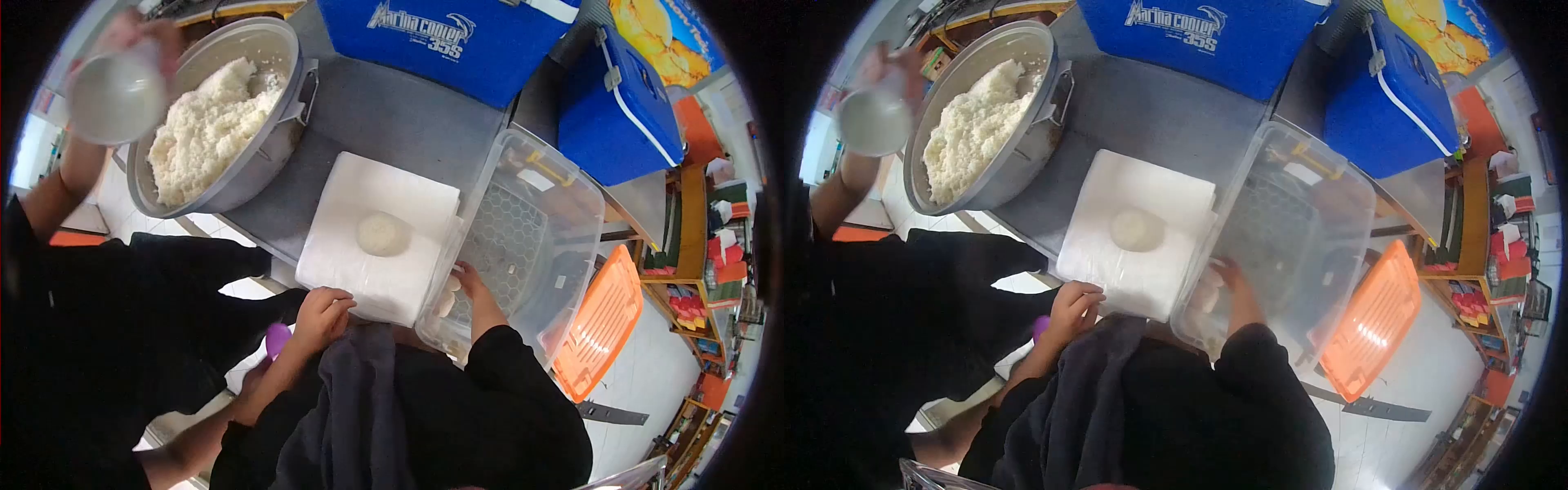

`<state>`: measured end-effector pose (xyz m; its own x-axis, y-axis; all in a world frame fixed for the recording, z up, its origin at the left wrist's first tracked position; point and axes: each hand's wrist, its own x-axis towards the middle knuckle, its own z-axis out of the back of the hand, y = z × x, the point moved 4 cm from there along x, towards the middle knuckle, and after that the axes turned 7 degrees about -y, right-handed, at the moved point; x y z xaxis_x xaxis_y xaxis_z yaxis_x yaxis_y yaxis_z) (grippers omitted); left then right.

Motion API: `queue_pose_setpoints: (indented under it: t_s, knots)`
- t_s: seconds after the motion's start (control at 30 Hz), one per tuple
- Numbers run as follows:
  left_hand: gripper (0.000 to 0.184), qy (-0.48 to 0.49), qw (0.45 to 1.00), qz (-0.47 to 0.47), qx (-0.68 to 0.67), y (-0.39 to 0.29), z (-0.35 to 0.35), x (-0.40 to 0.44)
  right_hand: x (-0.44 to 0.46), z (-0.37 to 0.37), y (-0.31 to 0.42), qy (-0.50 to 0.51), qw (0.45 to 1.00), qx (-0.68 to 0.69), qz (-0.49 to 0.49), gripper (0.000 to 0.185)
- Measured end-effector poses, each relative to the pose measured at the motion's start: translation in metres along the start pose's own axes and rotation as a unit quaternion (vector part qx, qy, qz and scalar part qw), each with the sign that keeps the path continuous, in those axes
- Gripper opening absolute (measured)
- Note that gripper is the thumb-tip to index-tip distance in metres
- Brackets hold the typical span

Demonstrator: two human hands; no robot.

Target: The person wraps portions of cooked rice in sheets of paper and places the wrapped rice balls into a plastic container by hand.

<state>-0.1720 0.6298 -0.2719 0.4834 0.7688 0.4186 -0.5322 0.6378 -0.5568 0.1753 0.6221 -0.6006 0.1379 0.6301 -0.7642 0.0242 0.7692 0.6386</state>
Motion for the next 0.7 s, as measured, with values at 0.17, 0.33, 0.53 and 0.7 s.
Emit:
queue_pose_setpoints:
  t_s: [0.17,0.33,0.53,0.7]
  knots:
    - [0.024,0.078,0.992,0.041,0.095,0.021,-0.015,-0.004,-0.016,-0.014,0.015,-0.161,0.925,-0.328,0.107,0.053]
    - [0.027,0.112,0.987,-0.002,0.115,0.045,-0.021,-0.012,-0.068,0.023,0.086,-0.513,0.793,-0.273,0.181,0.036]
    - [0.021,0.154,0.983,-0.050,0.091,0.062,-0.025,-0.009,-0.226,-0.067,0.186,-0.236,0.777,-0.157,0.562,0.014]
    - [0.016,0.157,0.984,0.075,0.027,0.058,-0.015,0.009,-0.258,-0.151,0.184,-0.026,0.728,-0.350,0.589,0.019]
